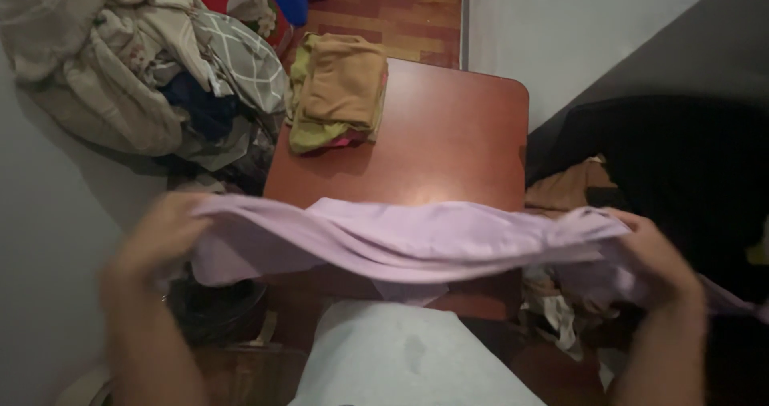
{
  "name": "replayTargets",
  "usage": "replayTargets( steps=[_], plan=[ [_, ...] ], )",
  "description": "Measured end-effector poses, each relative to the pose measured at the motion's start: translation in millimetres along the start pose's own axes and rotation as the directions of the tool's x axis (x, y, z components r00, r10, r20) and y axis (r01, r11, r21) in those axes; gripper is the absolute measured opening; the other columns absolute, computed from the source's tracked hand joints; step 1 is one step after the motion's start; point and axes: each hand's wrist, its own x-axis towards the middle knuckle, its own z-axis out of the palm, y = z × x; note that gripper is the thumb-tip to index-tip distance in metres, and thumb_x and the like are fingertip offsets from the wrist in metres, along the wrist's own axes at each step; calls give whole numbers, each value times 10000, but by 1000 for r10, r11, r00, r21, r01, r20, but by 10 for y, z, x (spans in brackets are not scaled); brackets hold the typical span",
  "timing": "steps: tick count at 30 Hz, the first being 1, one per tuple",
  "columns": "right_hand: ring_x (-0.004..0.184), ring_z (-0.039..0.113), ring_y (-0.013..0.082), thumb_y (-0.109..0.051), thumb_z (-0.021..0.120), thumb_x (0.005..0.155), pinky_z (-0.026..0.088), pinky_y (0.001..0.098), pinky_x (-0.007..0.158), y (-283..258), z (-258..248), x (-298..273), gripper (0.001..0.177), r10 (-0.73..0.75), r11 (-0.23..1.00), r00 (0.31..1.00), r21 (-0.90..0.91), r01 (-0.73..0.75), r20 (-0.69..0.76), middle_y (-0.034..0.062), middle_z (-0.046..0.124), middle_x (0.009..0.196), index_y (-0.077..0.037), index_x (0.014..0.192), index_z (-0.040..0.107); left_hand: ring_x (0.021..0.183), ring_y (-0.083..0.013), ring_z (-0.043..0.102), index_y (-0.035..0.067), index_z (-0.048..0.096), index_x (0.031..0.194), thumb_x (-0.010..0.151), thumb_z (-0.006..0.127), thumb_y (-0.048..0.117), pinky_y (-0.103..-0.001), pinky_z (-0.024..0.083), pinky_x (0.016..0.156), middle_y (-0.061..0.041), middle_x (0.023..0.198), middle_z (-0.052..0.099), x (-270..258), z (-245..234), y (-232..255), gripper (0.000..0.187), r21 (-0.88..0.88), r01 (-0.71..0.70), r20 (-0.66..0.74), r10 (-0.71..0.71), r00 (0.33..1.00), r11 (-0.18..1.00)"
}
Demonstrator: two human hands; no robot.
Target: Fold various items of clothing on a flat surface.
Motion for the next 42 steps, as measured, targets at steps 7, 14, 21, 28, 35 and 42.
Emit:
replayTargets(
  steps=[7,14,21,28,35,42],
  plan=[
    [676,605,134,-301,542,1022,487,308,552,1553,-1643,1192,272,-330,939,942,123,320,68,18,677,829,-91,1101,696,897,-115,554,54,633,1211,1077,498,65,-285,435,756,19,1039,622,-446,-342,807,191,-145,-351,-569,212,794,925],
    [652,508,134,-254,547,1090,402,332,548,1167,-580,980,262,-319,943,923,-166,288,-215,11,588,805,-26,1089,676,999,-345,649,23,688,1100,1009,600,363,-454,505,934,-181,1069,697,499,506,524,363,246,-374,-260,433,863,894],
    [1012,755,299,-175,698,811,575,404,894,1422,803,962,421,-380,790,916,-469,395,131,164,788,1121,-38,1208,731,1323,-461,487,109,431,1467,549,1024,452,-469,448,1079,-282,1533,341,643,2297,-69,1145,501,-69,200,-38,979,863],
    [1143,684,333,-341,1023,582,556,411,960,1206,1713,361,1055,-80,738,988,-659,147,130,213,664,1253,-53,1416,444,1147,-421,632,85,317,1513,584,972,294,-446,550,972,-263,1495,377,11,2655,441,1156,561,-13,25,-1,1000,828],
    [1135,673,435,-269,803,709,536,493,949,1477,1808,522,639,-148,743,983,-669,40,-105,257,718,1164,-157,1311,621,1110,-440,640,38,646,1172,780,799,197,-501,528,961,-251,1172,653,185,2927,15,450,439,57,-122,-3,993,897],
    [916,714,227,-113,666,853,562,355,794,1450,1419,1006,331,-349,929,937,-133,344,-9,103,779,1020,-49,1165,755,984,-345,727,36,681,1156,925,599,182,-467,563,860,-195,1060,745,1073,2993,-1101,286,-40,2,-83,-5,997,999]
  ],
)
